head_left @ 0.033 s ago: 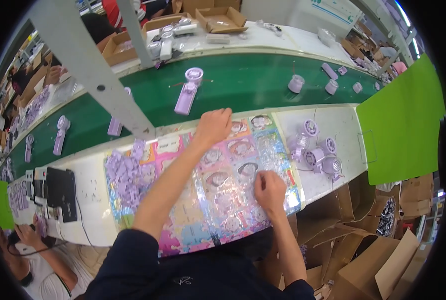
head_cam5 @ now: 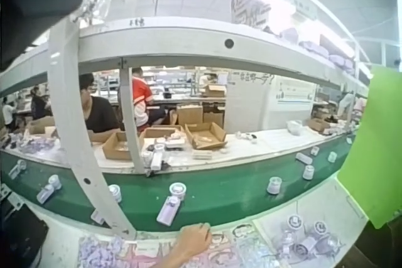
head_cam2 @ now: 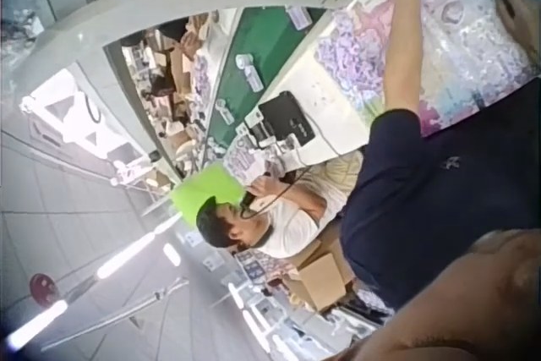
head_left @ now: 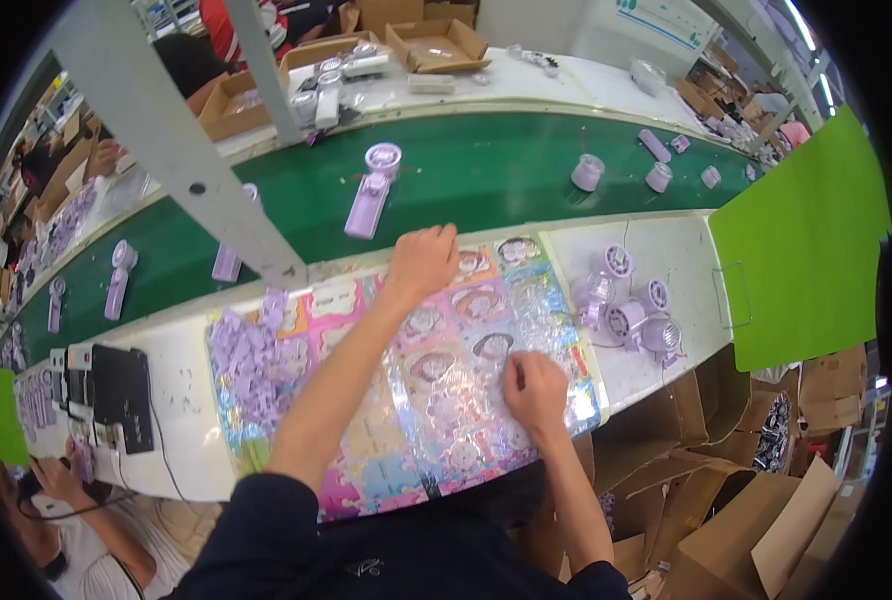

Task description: The person assembles small portable fans by connecting plastic components and wires to fan heads by hand and placing the assembled fan units onto the conveyor belt.

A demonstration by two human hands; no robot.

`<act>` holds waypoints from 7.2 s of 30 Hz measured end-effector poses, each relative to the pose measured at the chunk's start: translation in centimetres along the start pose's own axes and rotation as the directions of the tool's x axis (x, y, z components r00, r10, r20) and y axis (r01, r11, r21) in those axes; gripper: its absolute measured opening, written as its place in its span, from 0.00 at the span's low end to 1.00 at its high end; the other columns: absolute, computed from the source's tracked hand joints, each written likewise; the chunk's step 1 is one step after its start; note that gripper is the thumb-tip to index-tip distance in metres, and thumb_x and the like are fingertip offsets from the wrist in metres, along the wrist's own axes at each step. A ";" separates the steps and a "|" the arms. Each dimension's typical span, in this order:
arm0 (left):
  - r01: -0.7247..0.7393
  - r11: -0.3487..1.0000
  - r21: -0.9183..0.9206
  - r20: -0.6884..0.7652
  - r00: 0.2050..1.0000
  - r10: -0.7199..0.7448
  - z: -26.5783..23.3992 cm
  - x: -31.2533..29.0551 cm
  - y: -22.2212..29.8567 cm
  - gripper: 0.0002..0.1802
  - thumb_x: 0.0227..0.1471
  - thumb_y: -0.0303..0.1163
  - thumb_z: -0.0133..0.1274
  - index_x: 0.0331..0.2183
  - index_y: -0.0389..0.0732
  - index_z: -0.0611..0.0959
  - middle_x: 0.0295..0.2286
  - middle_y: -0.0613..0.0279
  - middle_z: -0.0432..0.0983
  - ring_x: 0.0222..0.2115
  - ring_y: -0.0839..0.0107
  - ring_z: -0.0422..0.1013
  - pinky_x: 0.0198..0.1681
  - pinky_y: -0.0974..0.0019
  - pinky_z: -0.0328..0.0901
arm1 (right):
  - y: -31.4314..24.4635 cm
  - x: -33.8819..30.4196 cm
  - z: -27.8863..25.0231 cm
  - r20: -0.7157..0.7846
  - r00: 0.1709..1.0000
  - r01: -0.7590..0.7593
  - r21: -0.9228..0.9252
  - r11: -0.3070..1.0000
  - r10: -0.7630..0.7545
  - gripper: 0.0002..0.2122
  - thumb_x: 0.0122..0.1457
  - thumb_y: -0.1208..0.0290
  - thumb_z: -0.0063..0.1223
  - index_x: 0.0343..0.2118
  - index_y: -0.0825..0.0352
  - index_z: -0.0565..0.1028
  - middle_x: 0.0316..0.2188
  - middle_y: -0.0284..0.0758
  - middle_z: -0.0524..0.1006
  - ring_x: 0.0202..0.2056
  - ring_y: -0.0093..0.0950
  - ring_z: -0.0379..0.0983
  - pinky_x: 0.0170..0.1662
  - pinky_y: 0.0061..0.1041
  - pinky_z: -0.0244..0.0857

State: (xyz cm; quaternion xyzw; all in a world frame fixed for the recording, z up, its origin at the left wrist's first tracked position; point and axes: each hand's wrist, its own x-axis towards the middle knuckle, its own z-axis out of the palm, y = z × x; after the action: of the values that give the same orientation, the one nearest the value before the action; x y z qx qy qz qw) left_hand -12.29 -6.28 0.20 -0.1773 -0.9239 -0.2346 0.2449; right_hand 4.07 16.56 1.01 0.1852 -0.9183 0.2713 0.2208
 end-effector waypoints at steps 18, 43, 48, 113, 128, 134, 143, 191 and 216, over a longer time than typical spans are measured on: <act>0.107 0.991 -0.077 0.131 0.987 -0.096 0.0 0.8 -0.1 0.08 0.51 0.32 0.52 0.27 0.38 0.75 0.20 0.53 0.76 0.22 0.50 0.75 0.27 0.48 0.69 | 18.3 28.8 2.0 0.134 0.991 0.089 -0.735 0.672 0.015 0.24 0.52 0.72 0.54 0.55 0.60 0.68 0.47 0.47 0.72 0.49 0.46 0.71 0.49 0.42 0.68; 0.259 -0.313 -0.914 0.396 0.742 -0.541 -4.8 -3.7 6.5 0.20 0.62 0.43 0.52 0.46 0.36 0.82 0.39 0.60 0.79 0.37 0.71 0.72 0.41 0.65 0.67 | -8.6 16.5 -3.8 0.263 0.894 0.365 0.042 0.930 -0.363 0.26 0.45 0.72 0.70 0.48 0.68 0.72 0.48 0.45 0.68 0.48 0.45 0.70 0.47 0.39 0.70; 0.132 0.912 -0.387 -0.240 0.941 -0.238 -9.0 -7.9 5.7 0.20 0.47 0.37 0.61 0.44 0.44 0.81 0.39 0.56 0.79 0.40 0.51 0.76 0.40 0.52 0.70 | -14.8 17.3 -2.9 0.144 0.735 0.615 0.268 0.741 -0.662 0.12 0.44 0.75 0.64 0.34 0.67 0.75 0.36 0.39 0.74 0.40 0.41 0.72 0.42 0.37 0.69; 0.023 0.999 -0.024 -0.107 0.994 -0.025 -9.3 -14.7 9.3 0.28 0.39 0.29 0.64 0.46 0.38 0.78 0.40 0.54 0.75 0.42 0.54 0.70 0.46 0.54 0.65 | -7.6 3.3 0.7 0.432 0.823 -0.567 0.576 0.589 0.369 0.10 0.57 0.75 0.63 0.39 0.72 0.75 0.31 0.34 0.80 0.32 0.18 0.76 0.36 0.18 0.71; 0.308 0.788 -0.532 0.048 0.941 -0.335 -11.1 -17.2 10.0 0.20 0.40 0.29 0.66 0.38 0.36 0.82 0.38 0.53 0.74 0.43 0.54 0.69 0.50 0.56 0.63 | -8.9 0.0 0.1 0.500 0.818 -0.559 0.567 0.605 0.286 0.14 0.62 0.75 0.58 0.49 0.75 0.74 0.31 0.31 0.78 0.30 0.16 0.73 0.34 0.18 0.68; 0.474 0.461 -0.750 0.332 0.873 -0.357 -11.1 -17.9 9.5 0.10 0.55 0.27 0.58 0.38 0.32 0.82 0.39 0.55 0.78 0.39 0.68 0.74 0.44 0.68 0.66 | -10.7 -1.0 -1.3 0.384 0.903 -0.415 0.660 0.627 0.193 0.14 0.61 0.78 0.56 0.50 0.72 0.73 0.33 0.33 0.79 0.33 0.19 0.74 0.36 0.21 0.69; 0.415 0.118 -0.902 0.344 0.857 -0.384 -10.0 -19.6 10.0 0.04 0.56 0.24 0.56 0.31 0.32 0.79 0.32 0.64 0.73 0.33 0.77 0.68 0.40 0.73 0.62 | -10.3 -2.6 -0.4 0.483 0.837 -0.547 0.735 0.401 0.257 0.12 0.63 0.76 0.56 0.49 0.70 0.74 0.34 0.27 0.77 0.33 0.13 0.70 0.37 0.16 0.65; 0.278 0.916 -0.288 0.017 0.958 -0.285 -8.5 -17.6 12.9 0.09 0.43 0.23 0.59 0.31 0.38 0.79 0.35 0.56 0.72 0.37 0.56 0.71 0.41 0.57 0.66 | 30.8 30.1 -0.2 -0.042 0.851 -0.455 -0.558 0.694 0.524 0.28 0.49 0.62 0.62 0.54 0.60 0.66 0.55 0.52 0.66 0.51 0.53 0.72 0.51 0.49 0.71; 0.340 0.409 -0.847 0.036 0.804 -0.593 -9.2 -19.0 12.2 0.30 0.59 0.34 0.55 0.59 0.39 0.65 0.45 0.57 0.76 0.40 0.69 0.75 0.41 0.65 0.70 | -4.4 18.1 0.2 0.709 0.670 -0.225 0.478 0.849 -0.222 0.25 0.51 0.64 0.70 0.49 0.67 0.72 0.41 0.37 0.76 0.41 0.28 0.75 0.46 0.29 0.72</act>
State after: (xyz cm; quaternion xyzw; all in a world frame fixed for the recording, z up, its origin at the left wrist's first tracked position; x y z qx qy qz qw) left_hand 12.02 -4.97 1.37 0.0313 -0.6729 -0.7168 0.1801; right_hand -9.10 9.00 11.86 0.3315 -0.8157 0.4136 -0.2318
